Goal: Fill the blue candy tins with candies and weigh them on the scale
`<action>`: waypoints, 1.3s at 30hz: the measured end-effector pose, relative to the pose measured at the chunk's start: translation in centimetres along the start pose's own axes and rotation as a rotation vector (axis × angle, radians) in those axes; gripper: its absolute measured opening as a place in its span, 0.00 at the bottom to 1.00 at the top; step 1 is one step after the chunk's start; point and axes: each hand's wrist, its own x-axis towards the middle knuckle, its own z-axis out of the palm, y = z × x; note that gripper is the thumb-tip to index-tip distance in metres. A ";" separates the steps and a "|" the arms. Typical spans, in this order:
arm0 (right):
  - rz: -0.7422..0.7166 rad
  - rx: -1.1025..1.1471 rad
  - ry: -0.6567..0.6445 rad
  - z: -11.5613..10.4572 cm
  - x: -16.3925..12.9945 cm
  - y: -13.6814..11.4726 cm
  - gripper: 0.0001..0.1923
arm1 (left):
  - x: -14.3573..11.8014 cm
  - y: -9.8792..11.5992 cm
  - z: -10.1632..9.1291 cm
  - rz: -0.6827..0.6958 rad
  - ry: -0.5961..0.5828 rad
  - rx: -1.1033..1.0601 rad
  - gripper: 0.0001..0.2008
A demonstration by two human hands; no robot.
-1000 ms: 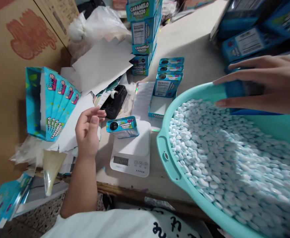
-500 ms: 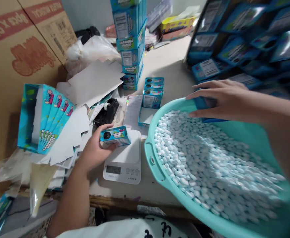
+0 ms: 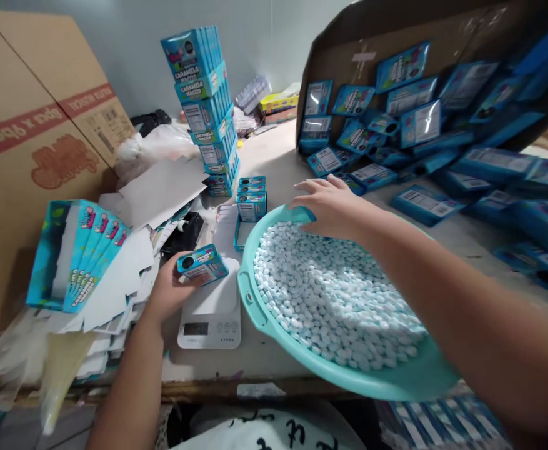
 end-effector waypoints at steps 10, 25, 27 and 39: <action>-0.368 0.488 -0.418 -1.4 -1.2 -5.4 0.23 | 0.3 -0.9 -2.8 0.114 -0.141 -0.218 0.43; -0.264 0.386 -0.435 1.3 -1.5 -6.6 0.18 | 1.6 -2.0 -3.4 0.203 0.386 -0.497 0.27; -0.267 0.368 -0.414 1.5 -1.6 -6.7 0.16 | 1.5 -1.9 -3.4 0.192 0.454 -0.478 0.24; -0.121 0.342 -0.293 0.6 -1.8 -7.9 0.11 | 1.2 -1.6 -2.9 0.268 0.457 -0.351 0.19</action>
